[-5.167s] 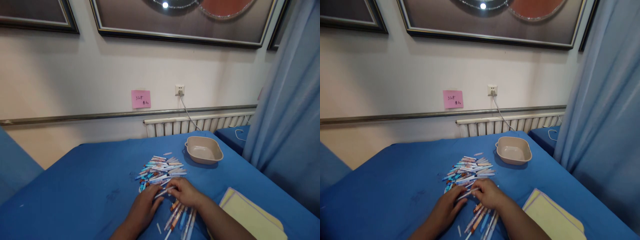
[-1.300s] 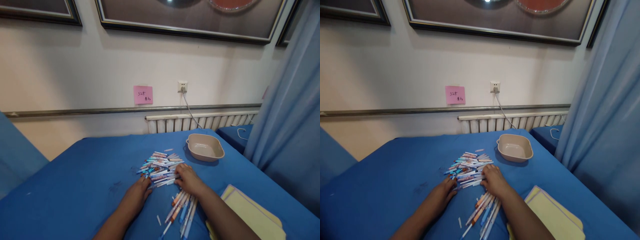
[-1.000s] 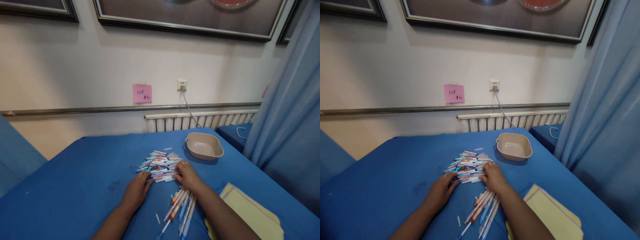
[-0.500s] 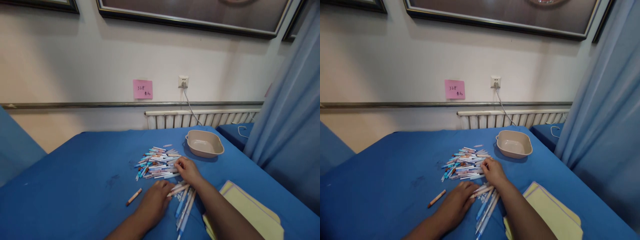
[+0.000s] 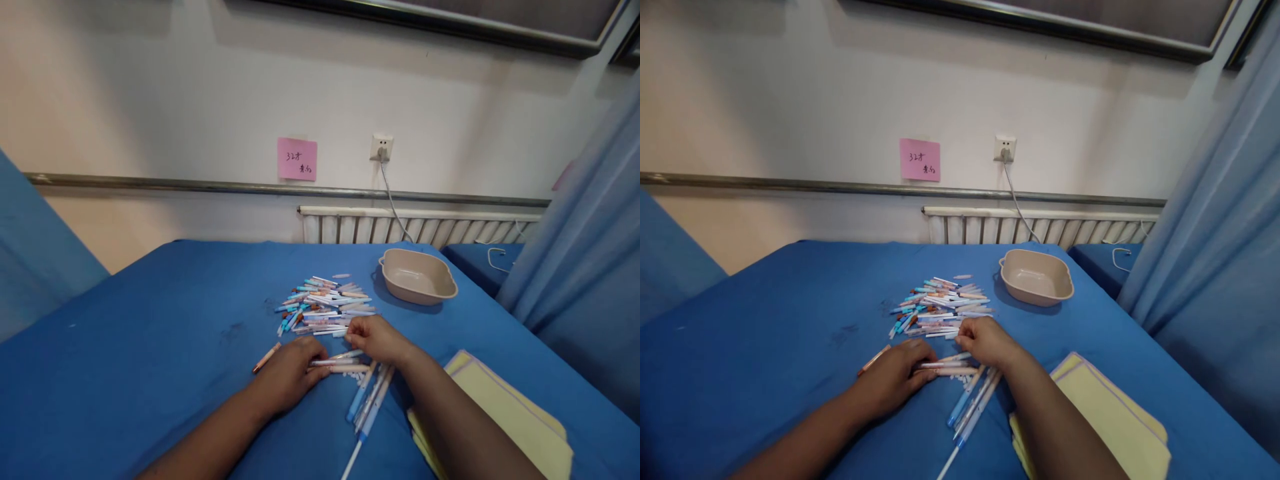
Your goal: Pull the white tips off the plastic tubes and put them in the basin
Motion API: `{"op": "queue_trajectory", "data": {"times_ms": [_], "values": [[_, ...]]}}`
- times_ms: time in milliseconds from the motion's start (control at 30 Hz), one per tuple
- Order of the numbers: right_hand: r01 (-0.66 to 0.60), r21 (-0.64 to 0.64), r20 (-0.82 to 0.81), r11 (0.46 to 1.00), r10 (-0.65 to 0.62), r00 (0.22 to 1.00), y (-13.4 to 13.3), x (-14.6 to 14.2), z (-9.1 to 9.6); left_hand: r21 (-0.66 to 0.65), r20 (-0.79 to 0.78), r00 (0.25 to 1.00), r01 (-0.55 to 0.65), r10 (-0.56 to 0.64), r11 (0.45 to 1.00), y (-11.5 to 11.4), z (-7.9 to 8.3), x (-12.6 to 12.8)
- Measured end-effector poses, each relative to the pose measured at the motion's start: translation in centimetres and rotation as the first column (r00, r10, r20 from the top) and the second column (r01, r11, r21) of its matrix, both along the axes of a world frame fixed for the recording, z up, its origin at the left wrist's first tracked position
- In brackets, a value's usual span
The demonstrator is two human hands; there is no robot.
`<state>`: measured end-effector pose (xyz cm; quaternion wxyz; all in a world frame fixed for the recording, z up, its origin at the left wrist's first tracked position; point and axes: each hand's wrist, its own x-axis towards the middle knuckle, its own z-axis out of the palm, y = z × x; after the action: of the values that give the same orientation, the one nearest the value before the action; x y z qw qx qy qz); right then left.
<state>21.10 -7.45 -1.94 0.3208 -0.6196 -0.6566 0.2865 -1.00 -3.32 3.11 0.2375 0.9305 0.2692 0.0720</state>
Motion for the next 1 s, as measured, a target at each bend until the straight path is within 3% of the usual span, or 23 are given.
{"op": "queue_trajectory", "data": {"times_ms": [233,400,600,800,900,1000], "values": [[0.003,0.045,0.060,0.999,-0.006,0.998,-0.2,-0.4,0.5,-0.026,0.065,0.994,-0.086,0.088,0.996,0.6,-0.7,-0.2],[-0.003,0.117,-0.139,0.993,0.020,0.990,-0.4,-2.1,1.7,-0.014,0.148,0.978,-0.149,0.149,0.989,0.4,-1.0,-0.1],[-0.005,0.047,-0.359,0.999,0.021,0.933,0.1,-3.0,0.8,0.074,0.257,0.957,-0.162,0.138,0.984,0.3,-1.0,0.4],[0.008,0.070,-0.462,0.997,0.025,0.886,0.3,-3.5,0.2,-0.006,0.214,0.950,-0.232,0.227,0.973,1.2,-1.2,0.4],[0.024,0.041,-0.444,0.999,-0.004,0.896,0.3,-3.7,0.0,0.070,0.289,0.946,-0.177,0.150,0.982,1.3,-1.1,0.2],[0.033,0.025,-0.436,0.999,-0.019,0.900,0.2,-3.8,0.1,0.156,0.257,0.965,-0.096,0.054,0.983,1.1,-0.9,0.2]]}}
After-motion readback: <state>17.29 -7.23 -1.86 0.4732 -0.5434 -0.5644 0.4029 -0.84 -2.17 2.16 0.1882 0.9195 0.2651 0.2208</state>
